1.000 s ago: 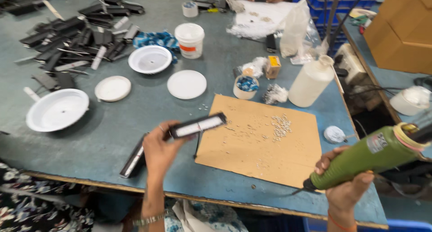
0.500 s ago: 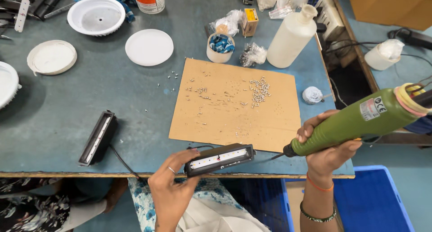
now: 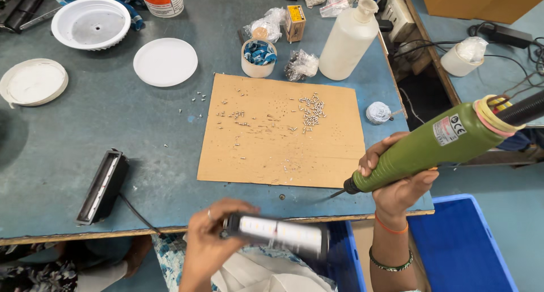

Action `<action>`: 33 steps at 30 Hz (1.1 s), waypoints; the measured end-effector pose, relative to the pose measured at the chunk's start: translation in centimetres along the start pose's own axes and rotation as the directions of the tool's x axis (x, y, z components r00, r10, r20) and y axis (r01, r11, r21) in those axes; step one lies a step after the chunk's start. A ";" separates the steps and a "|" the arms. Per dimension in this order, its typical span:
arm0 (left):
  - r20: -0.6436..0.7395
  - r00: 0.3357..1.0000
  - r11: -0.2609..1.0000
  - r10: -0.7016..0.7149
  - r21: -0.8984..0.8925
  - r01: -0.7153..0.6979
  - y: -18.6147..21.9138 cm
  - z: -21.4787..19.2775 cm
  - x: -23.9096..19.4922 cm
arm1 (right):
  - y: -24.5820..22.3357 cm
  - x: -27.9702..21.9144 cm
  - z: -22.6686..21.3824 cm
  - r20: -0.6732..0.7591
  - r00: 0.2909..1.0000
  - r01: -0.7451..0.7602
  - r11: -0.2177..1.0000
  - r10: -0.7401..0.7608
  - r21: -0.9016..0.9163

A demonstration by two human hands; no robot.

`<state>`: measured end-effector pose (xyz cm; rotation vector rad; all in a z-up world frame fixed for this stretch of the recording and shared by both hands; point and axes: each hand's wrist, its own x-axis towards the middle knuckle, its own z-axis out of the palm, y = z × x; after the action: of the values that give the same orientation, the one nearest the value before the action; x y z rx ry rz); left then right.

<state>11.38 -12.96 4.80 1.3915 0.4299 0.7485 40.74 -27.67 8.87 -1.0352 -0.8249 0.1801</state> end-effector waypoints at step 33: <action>-0.050 0.982 0.740 0.182 0.665 -0.104 -4.1 4.4 7.2 | -2.6 2.2 -3.3 0.063 0.996 -0.075 0.977 0.063 0.198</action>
<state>20.34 -11.18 2.62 2.0790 0.7317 0.8431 43.93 -30.23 11.29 -0.8723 -0.8046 0.3464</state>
